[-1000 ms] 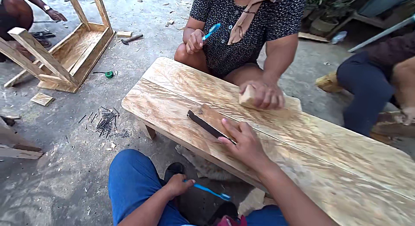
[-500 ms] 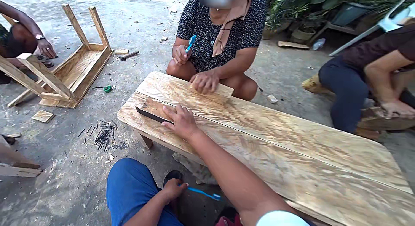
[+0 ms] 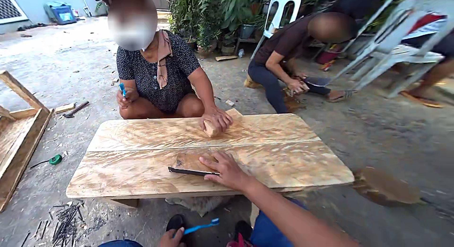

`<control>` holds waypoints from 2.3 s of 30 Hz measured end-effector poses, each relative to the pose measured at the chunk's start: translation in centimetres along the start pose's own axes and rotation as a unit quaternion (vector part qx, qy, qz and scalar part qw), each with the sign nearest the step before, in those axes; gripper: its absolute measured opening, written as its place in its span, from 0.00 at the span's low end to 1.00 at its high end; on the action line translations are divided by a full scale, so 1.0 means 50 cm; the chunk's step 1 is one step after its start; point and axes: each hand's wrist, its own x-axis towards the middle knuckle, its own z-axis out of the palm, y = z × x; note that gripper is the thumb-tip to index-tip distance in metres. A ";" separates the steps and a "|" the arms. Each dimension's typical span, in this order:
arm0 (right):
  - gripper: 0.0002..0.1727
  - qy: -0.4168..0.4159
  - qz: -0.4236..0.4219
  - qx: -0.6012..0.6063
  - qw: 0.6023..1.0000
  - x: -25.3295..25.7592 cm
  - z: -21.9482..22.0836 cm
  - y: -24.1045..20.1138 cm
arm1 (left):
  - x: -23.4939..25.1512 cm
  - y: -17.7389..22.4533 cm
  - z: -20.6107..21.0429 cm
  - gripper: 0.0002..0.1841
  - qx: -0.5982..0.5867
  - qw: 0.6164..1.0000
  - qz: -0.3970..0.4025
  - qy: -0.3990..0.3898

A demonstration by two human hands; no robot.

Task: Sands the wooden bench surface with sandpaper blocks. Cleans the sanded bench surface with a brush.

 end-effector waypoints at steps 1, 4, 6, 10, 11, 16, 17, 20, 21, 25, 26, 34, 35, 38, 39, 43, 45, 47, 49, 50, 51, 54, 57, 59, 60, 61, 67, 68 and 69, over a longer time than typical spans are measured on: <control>0.33 0.010 -0.001 0.010 1.000 -0.003 0.005 0.003 | -0.001 0.007 0.003 0.22 0.004 1.000 0.002 -0.005; 0.33 0.034 -0.014 0.028 0.999 -0.001 0.018 0.005 | -0.023 0.051 0.004 0.23 0.023 0.999 -0.004 -0.021; 0.34 0.027 -0.010 0.034 0.999 0.001 0.022 0.004 | -0.005 0.027 0.008 0.23 0.014 1.000 0.007 -0.010; 0.34 -0.005 0.013 0.045 0.999 0.008 0.008 -0.007 | 0.018 0.008 0.004 0.22 -0.005 1.000 0.006 -0.010; 0.33 -0.002 0.013 0.046 0.999 0.010 0.009 -0.007 | 0.016 0.010 0.003 0.22 -0.004 1.000 0.002 -0.011; 0.31 0.031 -0.006 0.037 0.999 0.001 0.030 0.000 | -0.007 0.026 0.003 0.22 0.009 1.000 0.003 -0.012; 0.31 0.036 -0.008 0.037 0.999 0.001 0.032 0.001 | -0.009 0.026 0.002 0.22 0.009 1.000 0.003 -0.011; 0.32 0.029 -0.008 0.037 0.999 0.003 0.028 0.003 | -0.009 0.029 0.000 0.21 0.008 1.000 -0.004 -0.009; 0.33 0.019 -0.006 0.036 0.999 0.005 0.025 0.003 | -0.007 0.030 -0.001 0.22 0.009 1.000 -0.006 -0.010; 0.38 -0.009 -0.006 0.035 0.999 0.006 0.015 0.002 | -0.004 0.030 0.000 0.22 0.005 1.000 -0.007 -0.012; 0.39 -0.009 -0.009 0.031 0.999 0.007 0.015 0.002 | -0.003 0.031 -0.001 0.22 0.004 1.000 -0.008 -0.012; 0.35 0.077 -0.040 0.014 0.996 0.015 0.036 0.000 | 0.001 0.031 -0.001 0.24 0.032 0.999 0.011 -0.031; 0.34 0.075 -0.048 0.015 0.996 0.025 0.041 -0.013 | -0.003 0.032 0.001 0.25 0.037 0.999 0.010 -0.037; 0.33 0.056 -0.063 0.022 0.996 0.089 0.084 -0.088 | -0.018 0.041 -0.003 0.28 0.048 0.998 0.003 -0.042; 0.33 0.049 -0.060 0.027 0.997 0.122 0.103 -0.123 | -0.021 0.046 -0.006 0.29 0.051 0.998 0.002 -0.037; 0.35 -0.011 -0.042 0.028 0.999 0.269 0.183 -0.273 | -0.023 0.063 -0.004 0.31 0.072 0.997 0.003 -0.031; 0.36 -0.063 -0.023 0.023 0.997 0.328 0.206 -0.334 | -0.019 0.072 0.001 0.31 0.097 0.995 0.004 -0.033; 0.37 -0.090 -0.028 0.023 0.995 0.350 0.208 -0.352 | -0.014 0.077 0.008 0.31 0.114 0.993 0.003 -0.044; 0.36 -0.065 -0.070 0.034 0.995 0.325 0.199 -0.321 | -0.014 0.074 0.008 0.31 0.124 0.991 -0.002 -0.055; 0.35 -0.043 -0.095 0.041 0.994 0.298 0.190 -0.292 | -0.014 0.067 0.005 0.31 0.120 0.991 -0.001 -0.057; 0.34 -0.027 -0.112 0.046 0.992 0.268 0.179 -0.261 | -0.014 0.058 0.001 0.30 0.109 0.992 0.002 -0.055; 0.32 0.015 -0.132 0.048 0.990 0.199 0.154 -0.198 | -0.025 0.037 -0.018 0.30 0.051 0.998 0.007 -0.041; 0.31 0.054 -0.115 0.044 0.991 0.202 0.172 -0.225 | -0.033 0.038 -0.022 0.29 0.037 0.997 0.005 -0.061; 0.31 0.064 -0.102 0.037 0.992 0.234 0.200 -0.281 | -0.032 0.052 -0.019 0.29 0.040 0.996 0.011 -0.078; 0.32 0.063 -0.099 0.035 0.993 0.260 0.217 -0.314 | -0.028 0.061 -0.018 0.29 0.042 0.996 0.020 -0.080; 0.32 0.056 -0.095 0.034 0.993 0.289 0.236 -0.350 | -0.023 0.066 -0.017 0.29 0.045 0.995 0.028 -0.081; 0.35 -0.105 -0.040 0.035 0.993 0.431 0.274 -0.502 | -0.003 0.074 -0.018 0.29 0.089 0.993 0.035 -0.064; 0.36 -0.113 -0.043 0.037 0.992 0.430 0.267 -0.495 | 0.000 0.070 -0.016 0.29 0.089 0.994 0.033 -0.059; 0.36 -0.112 -0.050 0.039 0.992 0.421 0.258 -0.478 | 0.006 0.063 -0.014 0.29 0.080 0.995 0.031 -0.055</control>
